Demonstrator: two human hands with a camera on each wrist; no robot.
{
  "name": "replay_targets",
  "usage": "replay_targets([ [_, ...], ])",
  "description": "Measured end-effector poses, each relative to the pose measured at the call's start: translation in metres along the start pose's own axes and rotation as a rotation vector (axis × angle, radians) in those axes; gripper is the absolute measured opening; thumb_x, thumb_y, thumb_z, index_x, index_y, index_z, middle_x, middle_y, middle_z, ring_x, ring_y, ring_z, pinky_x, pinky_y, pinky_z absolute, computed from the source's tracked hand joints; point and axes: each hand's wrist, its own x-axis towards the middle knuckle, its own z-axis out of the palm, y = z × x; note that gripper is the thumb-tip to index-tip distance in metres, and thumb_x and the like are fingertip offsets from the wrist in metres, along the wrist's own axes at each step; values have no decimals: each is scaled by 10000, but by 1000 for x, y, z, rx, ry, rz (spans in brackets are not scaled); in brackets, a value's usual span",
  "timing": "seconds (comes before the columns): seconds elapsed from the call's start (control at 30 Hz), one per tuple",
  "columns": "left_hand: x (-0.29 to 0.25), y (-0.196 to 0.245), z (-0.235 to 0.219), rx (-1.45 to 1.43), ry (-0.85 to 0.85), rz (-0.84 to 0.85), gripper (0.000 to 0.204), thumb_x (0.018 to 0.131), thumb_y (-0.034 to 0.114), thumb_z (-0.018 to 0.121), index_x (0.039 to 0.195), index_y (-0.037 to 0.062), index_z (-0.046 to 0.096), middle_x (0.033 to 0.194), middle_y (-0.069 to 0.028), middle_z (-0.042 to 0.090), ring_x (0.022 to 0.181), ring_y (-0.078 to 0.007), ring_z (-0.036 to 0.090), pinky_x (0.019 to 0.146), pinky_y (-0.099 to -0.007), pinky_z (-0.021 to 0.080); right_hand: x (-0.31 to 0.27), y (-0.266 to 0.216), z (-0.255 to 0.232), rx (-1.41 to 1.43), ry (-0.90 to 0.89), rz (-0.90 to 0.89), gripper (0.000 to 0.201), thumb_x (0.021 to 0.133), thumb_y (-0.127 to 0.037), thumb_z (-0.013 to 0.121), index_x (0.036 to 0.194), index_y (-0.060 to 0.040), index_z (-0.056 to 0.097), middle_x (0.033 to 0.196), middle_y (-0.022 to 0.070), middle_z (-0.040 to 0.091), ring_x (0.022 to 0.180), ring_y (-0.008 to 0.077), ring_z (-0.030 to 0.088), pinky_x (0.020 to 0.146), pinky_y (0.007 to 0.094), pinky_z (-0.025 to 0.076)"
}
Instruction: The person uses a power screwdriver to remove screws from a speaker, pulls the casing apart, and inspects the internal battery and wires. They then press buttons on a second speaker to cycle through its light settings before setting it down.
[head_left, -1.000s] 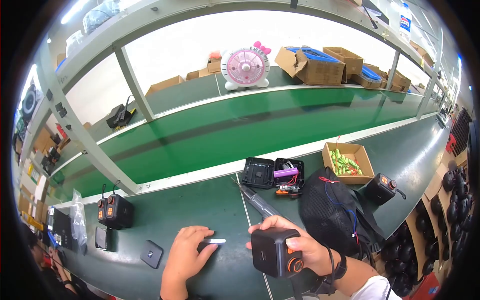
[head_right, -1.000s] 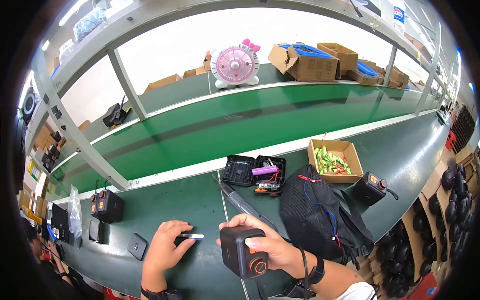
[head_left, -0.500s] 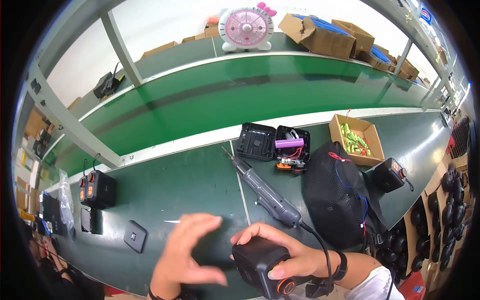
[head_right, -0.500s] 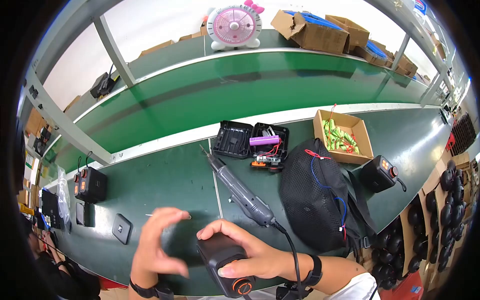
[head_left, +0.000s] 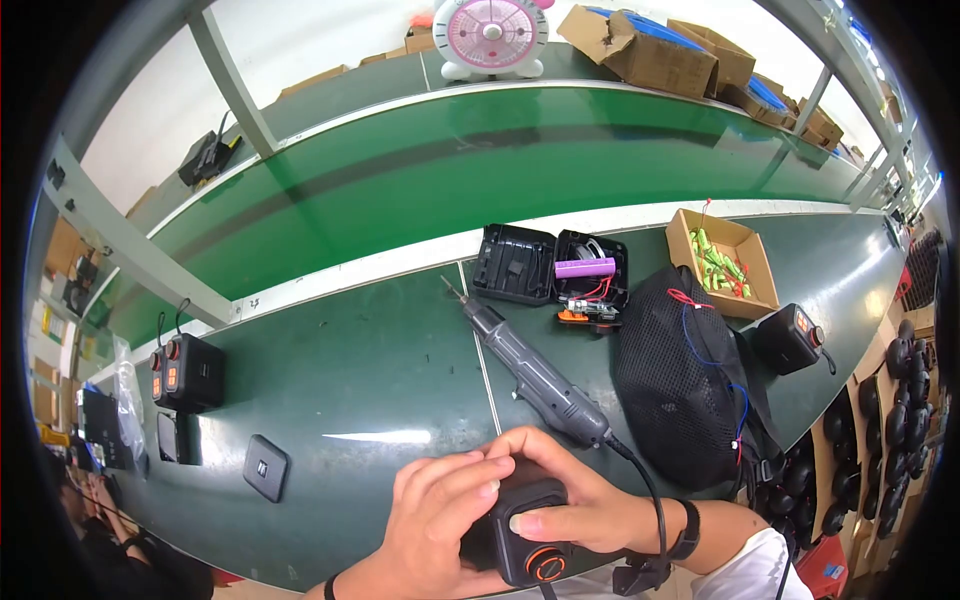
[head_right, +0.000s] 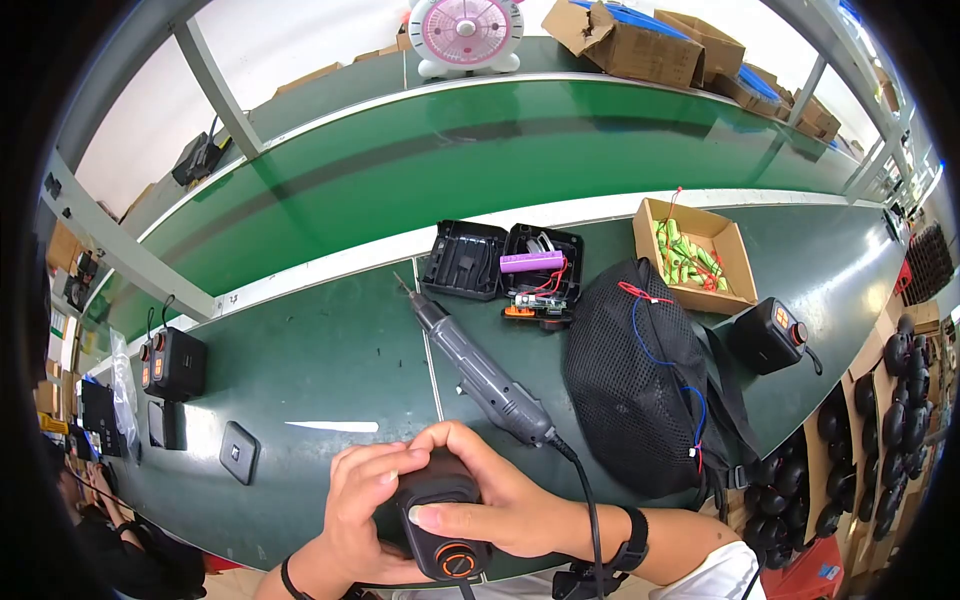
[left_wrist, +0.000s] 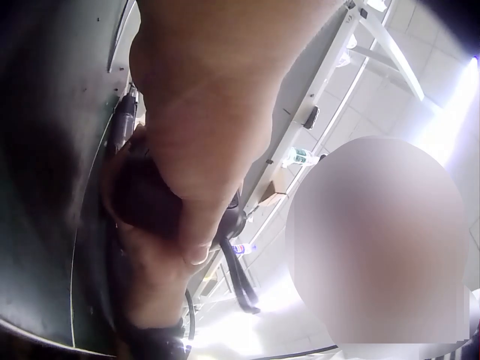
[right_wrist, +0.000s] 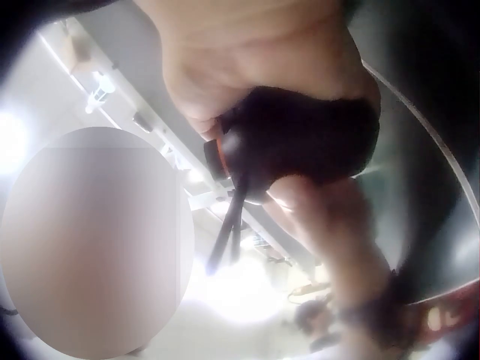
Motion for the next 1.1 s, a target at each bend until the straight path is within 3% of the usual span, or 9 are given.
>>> replay_targets([
  [0.37, -2, -2, -2, -14, -5, 2, 1125, 586, 392, 994, 1465, 52, 381, 1279, -177, 665, 1113, -324, 598, 915, -423, 486, -2, -1, 2, -16, 0, 26, 713, 833, -157, 822, 1380, -69, 372, 1470, 139, 393, 1349, 204, 454, 1106, 380, 398],
  [0.47, -4, -3, -3, -42, -6, 18, 1118, 583, 380, 1000, 1463, 53, 392, 1289, -178, 663, 1110, -320, 591, 900, -415, 500, -2, -2, -2, -213, -47, -74, 706, 846, -165, 808, 1390, -68, 368, 1486, 155, 369, 1359, 213, 447, 1120, 390, 382],
  [0.57, -4, 2, -2, -44, 24, 6, 1125, 574, 377, 1006, 1468, 65, 398, 1307, -163, 658, 1108, -315, 588, 883, -402, 507, 1, -4, -3, -145, -115, -105, 653, 891, -132, 781, 1389, -81, 363, 1406, 92, 411, 1298, 158, 447, 1074, 336, 407],
  [0.7, -4, 0, -3, -62, 0, 1, 1102, 598, 360, 999, 1483, 90, 401, 1328, -141, 659, 1128, -299, 580, 909, -373, 492, -2, -3, 1, -60, -27, -70, 639, 876, -100, 776, 1387, -83, 393, 1448, 112, 399, 1372, 196, 420, 1128, 358, 372],
  [0.8, -7, 0, -10, -85, -100, -56, 1034, 633, 386, 977, 1472, 99, 445, 1374, -141, 638, 1217, -273, 584, 979, -364, 471, -4, 0, -3, -121, -15, -77, 615, 863, -129, 767, 1373, -85, 425, 1517, 138, 378, 1391, 224, 420, 1157, 384, 343],
  [0.87, -8, -1, -10, -135, -75, -41, 1028, 664, 388, 960, 1490, 71, 436, 1360, -140, 638, 1254, -292, 581, 1034, -388, 464, -5, -4, 3, -172, -44, -117, 618, 995, -405, 647, 1452, -74, 397, 1533, 155, 390, 1421, 240, 401, 1171, 405, 325],
  [0.93, -11, 0, -10, -162, -122, -52, 964, 695, 310, 890, 1503, 77, 419, 1489, -104, 530, 1295, -306, 558, 1069, -477, 428, -4, -2, 6, -145, 15, -81, 771, 901, -574, 688, 1424, -78, 415, 1506, 197, 425, 1383, 316, 473, 1134, 454, 407],
  [0.97, -7, 5, -11, -121, -68, -25, 930, 703, 456, 853, 1468, 72, 489, 1456, -105, 562, 1293, -347, 537, 1046, -472, 441, -3, -6, 13, -124, 72, -69, 760, 848, -530, 746, 1362, -53, 453, 1442, 188, 469, 1350, 306, 490, 1126, 432, 398],
  [1.1, -9, 3, -8, -114, -21, -19, 941, 676, 394, 864, 1466, 65, 473, 1434, -113, 563, 1289, -349, 538, 1020, -482, 447, -3, -8, 16, -136, 107, -61, 732, 827, -453, 766, 1330, -38, 432, 1379, 141, 487, 1304, 246, 507, 1104, 352, 404],
])
